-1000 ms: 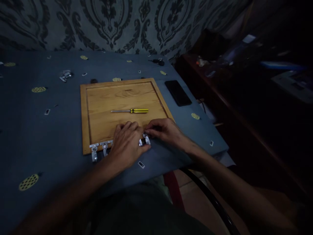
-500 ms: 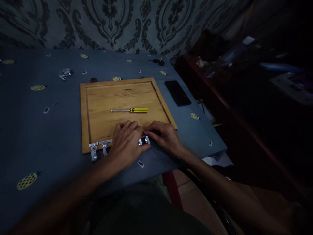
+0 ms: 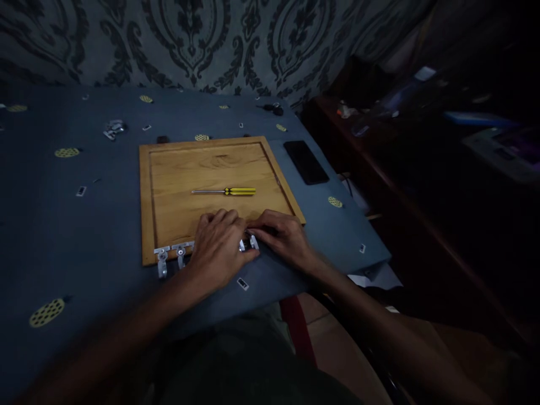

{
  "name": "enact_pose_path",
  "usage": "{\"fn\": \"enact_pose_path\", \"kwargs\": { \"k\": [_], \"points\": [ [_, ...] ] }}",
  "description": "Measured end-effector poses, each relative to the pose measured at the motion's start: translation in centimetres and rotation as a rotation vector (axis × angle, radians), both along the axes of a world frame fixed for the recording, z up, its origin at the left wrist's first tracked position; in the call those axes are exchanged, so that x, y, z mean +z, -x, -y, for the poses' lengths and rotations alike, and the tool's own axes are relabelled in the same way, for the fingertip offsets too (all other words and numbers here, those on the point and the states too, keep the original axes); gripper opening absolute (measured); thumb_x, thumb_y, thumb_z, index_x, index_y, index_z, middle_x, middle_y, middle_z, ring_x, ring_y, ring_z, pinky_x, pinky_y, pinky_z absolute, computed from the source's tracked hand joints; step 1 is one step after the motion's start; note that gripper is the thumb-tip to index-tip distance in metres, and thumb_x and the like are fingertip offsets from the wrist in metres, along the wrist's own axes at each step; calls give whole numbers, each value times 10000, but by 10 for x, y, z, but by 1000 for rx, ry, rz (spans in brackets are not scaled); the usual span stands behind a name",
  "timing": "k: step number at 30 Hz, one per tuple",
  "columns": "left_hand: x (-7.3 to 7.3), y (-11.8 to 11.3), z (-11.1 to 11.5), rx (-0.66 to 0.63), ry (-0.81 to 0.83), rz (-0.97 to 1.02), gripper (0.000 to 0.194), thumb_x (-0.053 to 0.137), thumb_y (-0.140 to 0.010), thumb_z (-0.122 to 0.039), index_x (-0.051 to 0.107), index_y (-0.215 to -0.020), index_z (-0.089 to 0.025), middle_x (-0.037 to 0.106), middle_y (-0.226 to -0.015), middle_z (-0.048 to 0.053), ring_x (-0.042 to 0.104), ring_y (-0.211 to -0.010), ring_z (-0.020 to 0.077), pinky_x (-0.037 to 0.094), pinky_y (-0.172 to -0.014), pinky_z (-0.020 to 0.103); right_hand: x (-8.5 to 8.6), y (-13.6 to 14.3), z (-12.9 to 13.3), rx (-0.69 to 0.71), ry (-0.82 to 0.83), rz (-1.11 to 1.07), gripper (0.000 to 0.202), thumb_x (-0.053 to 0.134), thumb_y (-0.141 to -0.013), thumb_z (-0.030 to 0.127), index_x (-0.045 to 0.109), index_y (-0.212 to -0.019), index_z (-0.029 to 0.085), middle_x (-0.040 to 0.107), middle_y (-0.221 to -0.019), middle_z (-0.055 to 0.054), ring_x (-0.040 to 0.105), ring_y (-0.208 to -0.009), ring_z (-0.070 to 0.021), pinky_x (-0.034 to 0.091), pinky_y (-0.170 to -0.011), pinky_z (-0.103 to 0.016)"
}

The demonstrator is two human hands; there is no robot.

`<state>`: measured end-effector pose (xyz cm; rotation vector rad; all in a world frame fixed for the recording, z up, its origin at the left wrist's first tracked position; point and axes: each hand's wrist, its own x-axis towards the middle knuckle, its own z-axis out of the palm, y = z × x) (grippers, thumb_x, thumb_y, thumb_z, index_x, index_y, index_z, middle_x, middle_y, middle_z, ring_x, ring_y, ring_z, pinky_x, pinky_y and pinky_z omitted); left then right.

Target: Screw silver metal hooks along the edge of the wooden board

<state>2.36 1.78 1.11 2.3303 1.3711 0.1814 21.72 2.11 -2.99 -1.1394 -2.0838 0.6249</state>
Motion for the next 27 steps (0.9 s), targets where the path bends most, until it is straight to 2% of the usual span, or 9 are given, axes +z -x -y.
{"fn": "enact_pose_path", "kwargs": {
  "k": [3,6,10,12,14,16,18,23,27],
  "points": [
    [-1,1,0,-1,5,17,358,812,-869,-418,690,-1107,-180,686,-1165,70,582,-1198,310,415,-984,451,6,-4,1,-22,41,-29,173,665,-980,329,774,-1048,213,771,-893,-44,726,-800,-174,573,-713,-297],
    [-3,1,1,8,4,34,351,825,-858,-415,692,-1085,-183,689,-1165,66,583,-1191,310,407,-992,453,12,-8,-1,-123,32,-55,196,625,-998,339,764,-1060,216,774,-907,-45,723,-802,-175,574,-704,-299],
    [-4,1,1,17,-17,50,340,831,-850,-404,697,-1067,-180,688,-1142,64,587,-1166,311,406,-973,446,16,-12,-20,-188,-45,40,208,613,-993,327,746,-1109,216,757,-991,-64,718,-868,-197,584,-729,-321],
    [-3,1,1,21,-8,44,336,835,-845,-402,698,-1053,-176,687,-1137,65,585,-1167,313,407,-970,444,14,-12,-36,-163,-98,132,259,596,-992,306,715,-1206,223,739,-1127,-93,713,-996,-233,599,-843,-381],
    [-1,0,1,26,17,33,334,837,-844,-404,699,-1040,-172,685,-1137,66,586,-1168,312,408,-979,449,9,-10,-52,-128,-147,232,325,577,-979,252,675,-1286,217,701,-1279,-130,654,-1203,-287,557,-1012,-471],
    [1,0,1,32,44,25,331,834,-849,-401,698,-1045,-171,682,-1148,68,586,-1174,306,408,-996,454,3,-6,-64,-96,-149,306,349,565,-965,206,664,-1300,206,677,-1339,-150,619,-1259,-308,518,-1071,-516],
    [3,-1,1,37,58,21,317,830,-855,-393,697,-1038,-172,681,-1151,68,587,-1182,298,407,-1013,456,-1,-2,-70,-69,-152,334,303,586,-952,197,694,-1236,198,705,-1276,-149,642,-1192,-308,527,-1044,-509],
    [2,-2,0,35,47,21,318,837,-848,-407,688,-1008,-175,688,-1140,69,597,-1183,290,412,-1023,456,-2,2,-73,-47,-153,345,171,614,-943,186,742,-1057,190,738,-964,-114,659,-959,-274,545,-893,-437],
    [-1,0,1,24,14,23,325,829,-855,-416,687,-1025,-177,685,-1156,72,595,-1188,292,416,-1008,455,3,-4,-71,-49,-114,279,118,668,-927,237,731,-1019,198,715,-916,-79,654,-884,-230,542,-805,-367]
  ]
}}
